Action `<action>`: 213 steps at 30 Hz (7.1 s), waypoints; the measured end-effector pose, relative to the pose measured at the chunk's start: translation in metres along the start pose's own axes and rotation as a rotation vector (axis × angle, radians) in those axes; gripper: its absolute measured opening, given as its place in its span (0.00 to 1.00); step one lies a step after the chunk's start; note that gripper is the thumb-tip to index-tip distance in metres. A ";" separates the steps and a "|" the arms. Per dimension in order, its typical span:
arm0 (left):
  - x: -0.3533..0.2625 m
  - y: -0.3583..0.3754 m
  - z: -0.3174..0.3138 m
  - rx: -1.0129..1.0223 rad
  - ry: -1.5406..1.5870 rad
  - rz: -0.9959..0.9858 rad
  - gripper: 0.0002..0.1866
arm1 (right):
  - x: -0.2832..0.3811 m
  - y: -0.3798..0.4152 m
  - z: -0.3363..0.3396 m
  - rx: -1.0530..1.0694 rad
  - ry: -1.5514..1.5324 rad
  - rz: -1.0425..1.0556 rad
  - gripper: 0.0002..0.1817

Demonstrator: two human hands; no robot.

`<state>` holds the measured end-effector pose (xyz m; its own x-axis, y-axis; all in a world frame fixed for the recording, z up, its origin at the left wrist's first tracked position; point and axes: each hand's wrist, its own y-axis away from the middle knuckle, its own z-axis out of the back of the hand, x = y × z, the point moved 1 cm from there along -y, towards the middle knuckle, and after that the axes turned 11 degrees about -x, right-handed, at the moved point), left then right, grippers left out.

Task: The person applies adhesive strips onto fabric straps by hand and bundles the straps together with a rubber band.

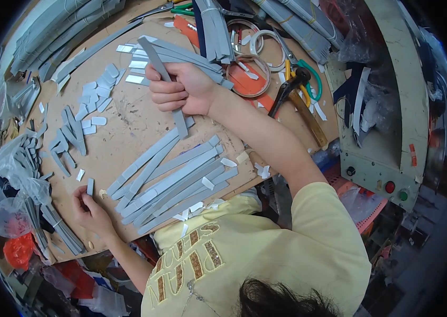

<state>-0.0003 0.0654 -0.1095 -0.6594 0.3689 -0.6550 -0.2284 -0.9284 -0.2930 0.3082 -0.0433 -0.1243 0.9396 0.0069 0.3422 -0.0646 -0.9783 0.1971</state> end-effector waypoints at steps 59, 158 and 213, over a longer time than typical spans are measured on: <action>-0.049 -0.020 0.027 0.110 0.893 0.313 0.13 | -0.012 0.007 -0.114 -0.220 0.483 0.352 0.07; -0.104 0.011 -0.002 0.201 0.776 0.274 0.10 | -0.045 0.019 -0.120 -0.030 1.500 0.779 0.07; -0.093 0.039 0.001 0.721 -0.148 -0.624 0.53 | 0.017 0.033 -0.125 -0.410 1.387 0.701 0.07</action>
<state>0.0510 -0.0054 -0.0594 -0.3425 0.8417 -0.4175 -0.9208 -0.3889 -0.0288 0.2797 -0.0492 0.0028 -0.3132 -0.0002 0.9497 -0.6262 -0.7518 -0.2067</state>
